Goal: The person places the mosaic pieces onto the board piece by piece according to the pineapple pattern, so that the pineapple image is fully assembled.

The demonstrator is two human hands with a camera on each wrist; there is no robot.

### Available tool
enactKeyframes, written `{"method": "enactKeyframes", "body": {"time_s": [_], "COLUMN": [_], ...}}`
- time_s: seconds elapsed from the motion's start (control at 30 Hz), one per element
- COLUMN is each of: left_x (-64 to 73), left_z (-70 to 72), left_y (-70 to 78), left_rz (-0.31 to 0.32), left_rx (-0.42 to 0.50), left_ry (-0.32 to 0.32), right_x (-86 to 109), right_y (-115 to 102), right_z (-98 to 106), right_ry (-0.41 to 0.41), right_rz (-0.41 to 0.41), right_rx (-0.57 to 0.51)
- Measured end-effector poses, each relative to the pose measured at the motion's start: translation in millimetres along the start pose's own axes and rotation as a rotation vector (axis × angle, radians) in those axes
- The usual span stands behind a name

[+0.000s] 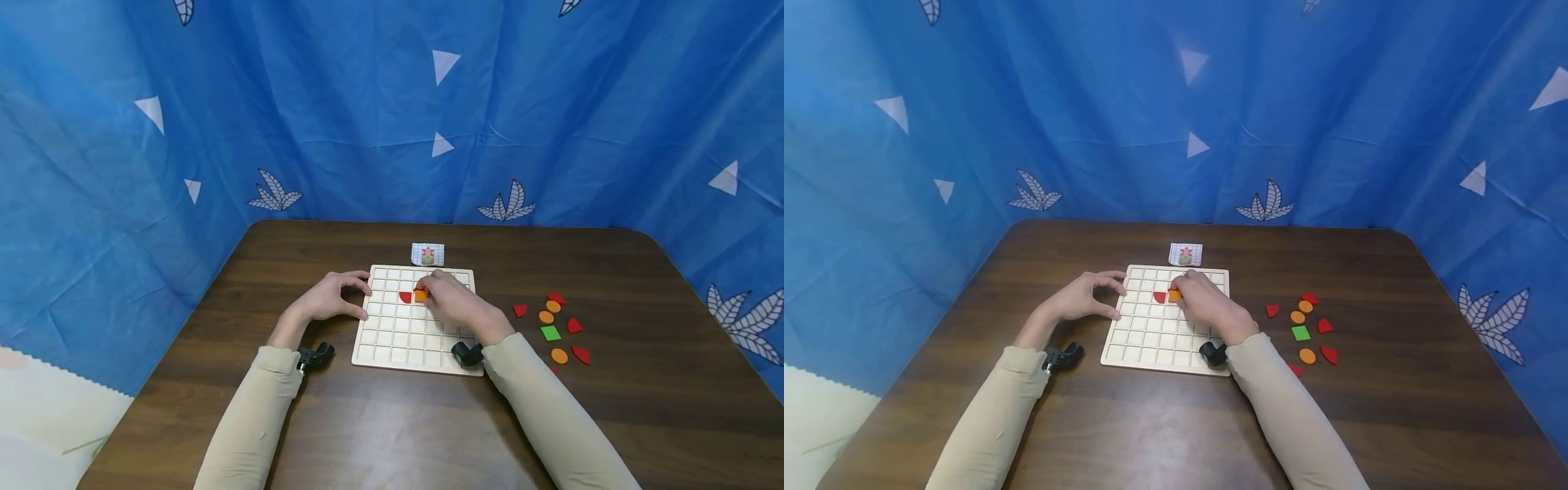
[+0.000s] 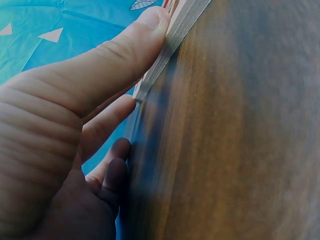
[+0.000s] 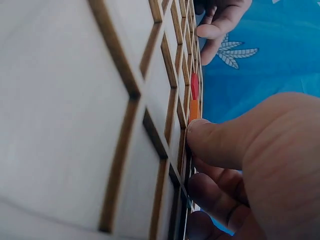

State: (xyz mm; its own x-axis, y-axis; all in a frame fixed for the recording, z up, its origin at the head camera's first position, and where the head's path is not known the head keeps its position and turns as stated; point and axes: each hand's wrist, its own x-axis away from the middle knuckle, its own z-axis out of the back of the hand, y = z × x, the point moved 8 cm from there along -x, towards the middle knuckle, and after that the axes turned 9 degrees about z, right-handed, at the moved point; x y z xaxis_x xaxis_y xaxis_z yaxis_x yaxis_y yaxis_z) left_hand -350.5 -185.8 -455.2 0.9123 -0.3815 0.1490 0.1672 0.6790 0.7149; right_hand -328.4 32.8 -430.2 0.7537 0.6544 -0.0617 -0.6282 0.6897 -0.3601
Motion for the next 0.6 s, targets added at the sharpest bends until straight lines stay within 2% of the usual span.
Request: {"method": "enactKeyframes", "body": {"time_s": [0.13,0.37,0.6], "left_x": [-0.3,-1.2,-1.1], "left_z": [-0.1,-0.5,-0.3], "left_y": [-1.5,-1.9,-0.6], "left_rz": [-0.001,-0.015,-0.013], "left_rx": [0.017,0.020,0.020], "left_ry": [0.001,-0.001,-0.006], "right_x": [-0.8,0.4,-2.4], "right_y": [0.2,6.1,5.2], "right_z": [-0.1,-0.4,0.4], "right_ry": [0.001,0.007,0.048], "right_rz": [0.004,-0.042,-0.013], "right_rx": [-0.007,-0.069,-0.116]}}
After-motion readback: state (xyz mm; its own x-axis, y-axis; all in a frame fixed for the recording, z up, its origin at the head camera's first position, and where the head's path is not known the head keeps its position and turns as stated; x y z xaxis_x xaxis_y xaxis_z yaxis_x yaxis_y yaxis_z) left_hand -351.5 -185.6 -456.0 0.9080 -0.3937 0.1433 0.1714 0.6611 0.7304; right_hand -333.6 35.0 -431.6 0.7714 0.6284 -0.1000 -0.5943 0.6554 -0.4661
